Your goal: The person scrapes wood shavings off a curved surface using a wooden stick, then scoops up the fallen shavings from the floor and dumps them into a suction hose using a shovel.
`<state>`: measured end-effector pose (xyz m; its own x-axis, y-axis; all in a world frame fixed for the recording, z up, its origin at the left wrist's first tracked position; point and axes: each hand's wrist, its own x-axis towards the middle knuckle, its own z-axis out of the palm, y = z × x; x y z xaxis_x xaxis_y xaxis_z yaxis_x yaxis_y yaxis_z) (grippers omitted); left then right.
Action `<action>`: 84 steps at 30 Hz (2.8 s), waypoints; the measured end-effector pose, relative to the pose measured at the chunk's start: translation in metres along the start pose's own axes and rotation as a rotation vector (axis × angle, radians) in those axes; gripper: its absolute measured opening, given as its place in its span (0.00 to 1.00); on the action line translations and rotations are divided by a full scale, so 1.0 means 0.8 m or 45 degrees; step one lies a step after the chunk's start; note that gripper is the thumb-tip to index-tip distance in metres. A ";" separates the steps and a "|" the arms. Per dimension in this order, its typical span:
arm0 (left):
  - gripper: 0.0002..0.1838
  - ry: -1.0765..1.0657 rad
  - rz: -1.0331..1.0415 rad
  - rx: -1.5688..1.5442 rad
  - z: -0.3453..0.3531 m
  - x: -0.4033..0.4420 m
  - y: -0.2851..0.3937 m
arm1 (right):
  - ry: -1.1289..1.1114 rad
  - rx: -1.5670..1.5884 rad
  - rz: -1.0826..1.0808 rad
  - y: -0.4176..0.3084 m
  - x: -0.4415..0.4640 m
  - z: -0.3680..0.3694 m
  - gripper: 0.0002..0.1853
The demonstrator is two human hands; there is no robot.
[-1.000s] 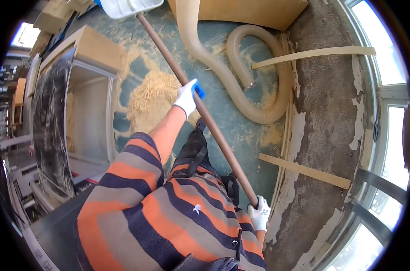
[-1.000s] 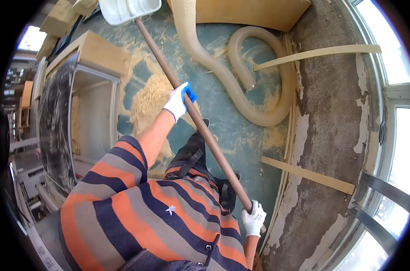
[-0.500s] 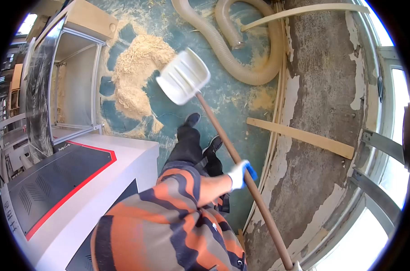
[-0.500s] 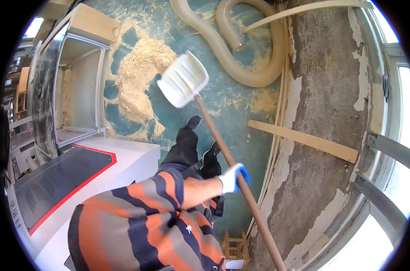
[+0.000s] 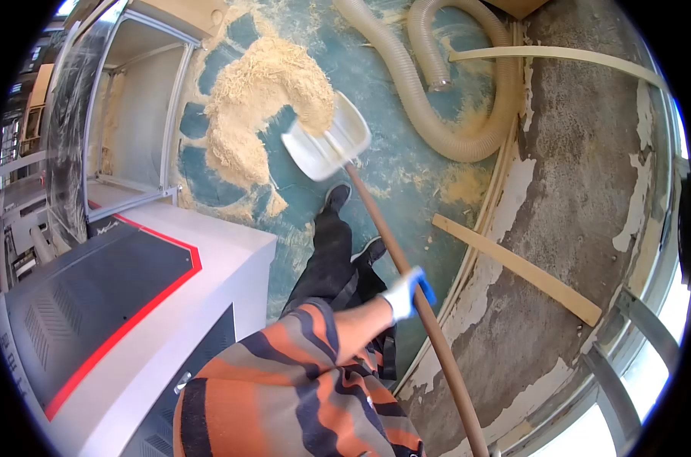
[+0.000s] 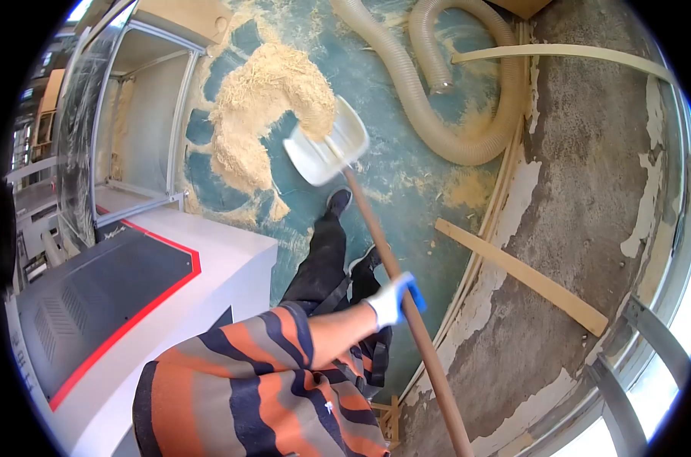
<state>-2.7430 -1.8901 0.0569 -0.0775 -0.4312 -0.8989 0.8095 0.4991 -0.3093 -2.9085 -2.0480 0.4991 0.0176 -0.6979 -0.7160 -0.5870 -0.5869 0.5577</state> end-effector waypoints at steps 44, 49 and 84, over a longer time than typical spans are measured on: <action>0.14 0.418 1.398 0.888 0.368 -0.281 0.804 | -0.104 1.191 -0.883 -0.699 0.099 -0.153 0.24; 0.14 0.010 1.484 0.878 0.448 -0.318 0.815 | 0.097 1.114 -1.013 -0.729 0.086 -0.216 0.25; 0.08 0.137 0.541 -0.185 0.077 -0.048 0.157 | 0.227 0.131 -0.521 -0.024 0.138 0.017 0.20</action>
<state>-2.6024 -1.8568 0.0718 0.1773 -0.0887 -0.9801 0.6930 0.7184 0.0604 -2.9061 -2.1083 0.4032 0.3986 -0.4823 -0.7801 -0.5797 -0.7916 0.1932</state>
